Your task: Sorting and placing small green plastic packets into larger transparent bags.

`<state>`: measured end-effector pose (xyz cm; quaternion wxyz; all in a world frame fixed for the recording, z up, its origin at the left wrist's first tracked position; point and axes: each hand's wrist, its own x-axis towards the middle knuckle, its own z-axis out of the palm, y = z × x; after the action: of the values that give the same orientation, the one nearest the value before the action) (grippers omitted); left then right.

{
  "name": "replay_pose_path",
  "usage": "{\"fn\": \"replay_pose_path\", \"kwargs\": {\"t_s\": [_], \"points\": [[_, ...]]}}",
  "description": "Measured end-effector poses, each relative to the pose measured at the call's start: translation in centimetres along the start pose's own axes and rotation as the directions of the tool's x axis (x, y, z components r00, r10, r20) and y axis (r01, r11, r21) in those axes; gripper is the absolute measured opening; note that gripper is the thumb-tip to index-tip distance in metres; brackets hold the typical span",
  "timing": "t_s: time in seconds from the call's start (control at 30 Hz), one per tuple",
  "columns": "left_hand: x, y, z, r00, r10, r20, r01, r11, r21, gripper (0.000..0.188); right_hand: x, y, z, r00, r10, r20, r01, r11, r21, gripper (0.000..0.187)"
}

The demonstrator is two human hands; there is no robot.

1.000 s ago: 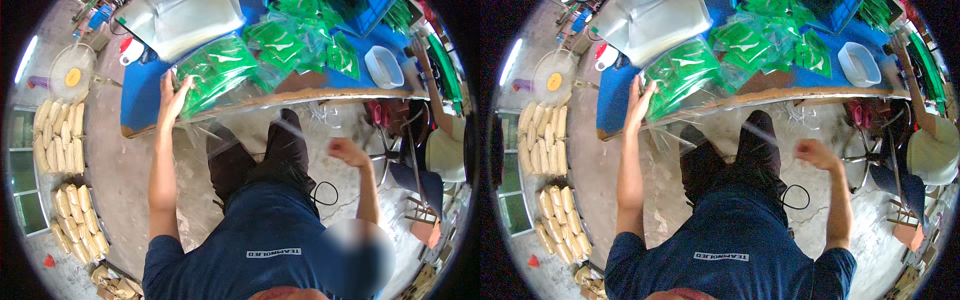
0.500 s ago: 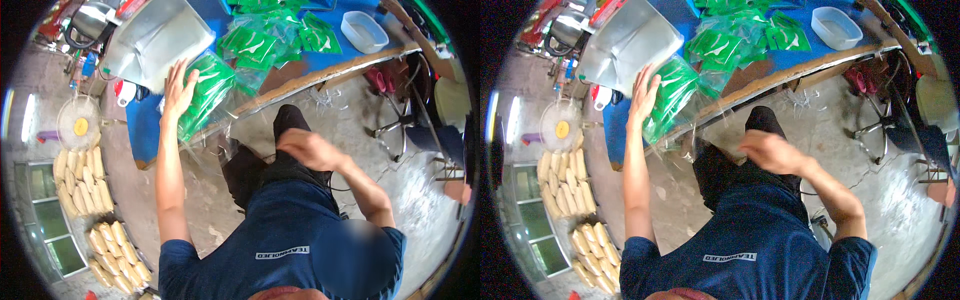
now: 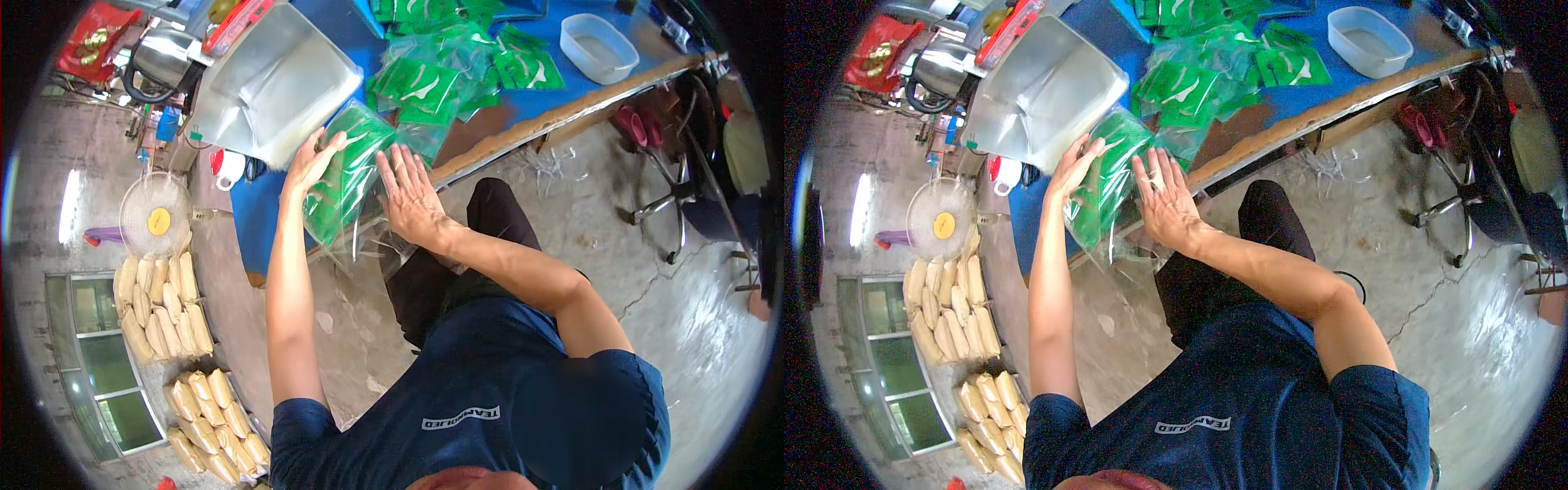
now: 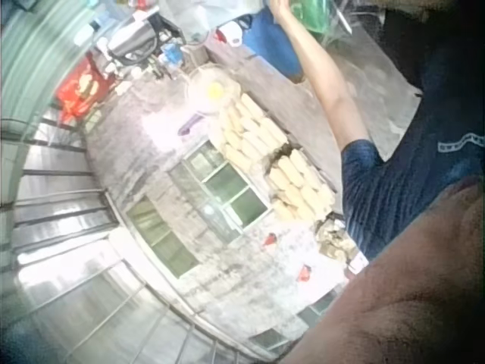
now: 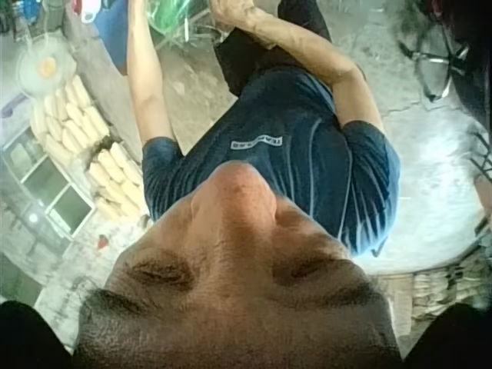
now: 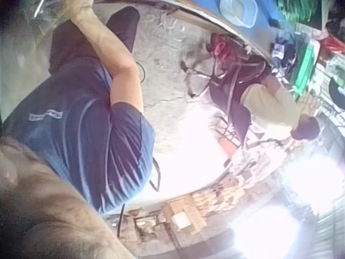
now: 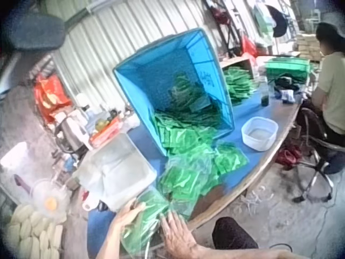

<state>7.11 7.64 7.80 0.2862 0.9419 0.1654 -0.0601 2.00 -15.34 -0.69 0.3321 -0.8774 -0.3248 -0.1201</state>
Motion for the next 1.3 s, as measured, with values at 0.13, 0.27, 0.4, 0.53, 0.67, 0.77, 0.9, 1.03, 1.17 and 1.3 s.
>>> {"fn": "replay_pose_path", "kwargs": {"t_s": [0.13, 0.27, 0.4, 0.53, 0.67, 0.77, 0.9, 1.03, 1.17, 1.3], "points": [[-0.8, 0.5, 0.8, 0.997, -0.073, -0.014, 0.071, 0.991, -0.112, 0.090, 0.1, 1.0, 0.4, 0.999, -0.002, 0.033, 0.004, 0.999, -0.035, 0.070], [-0.6, -0.7, 1.1, 0.990, 0.010, -0.138, -0.019, 0.998, -0.067, 0.097, 0.9, 1.6, 0.9, 1.000, -0.005, -0.016, 0.005, 0.999, -0.051, 0.066], [-1.6, 0.3, 2.0, 0.959, 0.138, -0.247, -0.129, 0.990, 0.052, 0.097, 2.7, 2.8, 2.0, 0.996, 0.019, -0.086, -0.027, 0.995, -0.093, 0.064], [-0.9, -0.8, 2.1, 0.960, 0.112, -0.258, -0.107, 0.994, 0.032, 0.097, 2.7, 3.4, 1.5, 0.994, -0.014, -0.112, 0.013, 1.000, -0.010, 0.058], [0.2, -2.3, 1.8, 0.969, 0.065, -0.239, -0.059, 0.998, 0.030, 0.096, 0.3, 1.3, 0.2, 0.999, -0.027, 0.018, 0.025, 0.996, 0.089, 0.043], [0.1, -1.3, 2.1, 0.978, 0.071, -0.195, -0.063, 0.997, 0.051, 0.104, 1.1, 0.1, 0.1, 0.977, -0.212, -0.022, 0.212, 0.951, 0.223, 0.022], [-0.6, 0.8, 1.8, 0.972, 0.178, -0.156, -0.136, 0.960, 0.246, 0.110, 1.4, -0.4, 1.9, 0.930, -0.360, -0.070, 0.366, 0.902, 0.230, 0.030], [-4.0, -0.6, 2.7, 0.916, 0.324, -0.239, -0.165, 0.843, 0.511, 0.084, -3.2, -1.4, 0.9, 0.775, -0.630, -0.046, 0.621, 0.747, 0.237, 0.034], [-4.2, -0.8, 4.9, 0.897, 0.391, -0.207, -0.270, 0.855, 0.443, 0.067, -5.9, -1.6, -4.1, 0.771, -0.628, 0.101, 0.459, 0.659, 0.596, 0.018], [-10.4, 1.2, 1.8, 0.780, 0.389, -0.490, -0.495, 0.862, -0.104, 0.035, -6.0, 3.0, -8.5, 0.938, -0.331, -0.106, 0.332, 0.765, 0.552, 0.013]]}}
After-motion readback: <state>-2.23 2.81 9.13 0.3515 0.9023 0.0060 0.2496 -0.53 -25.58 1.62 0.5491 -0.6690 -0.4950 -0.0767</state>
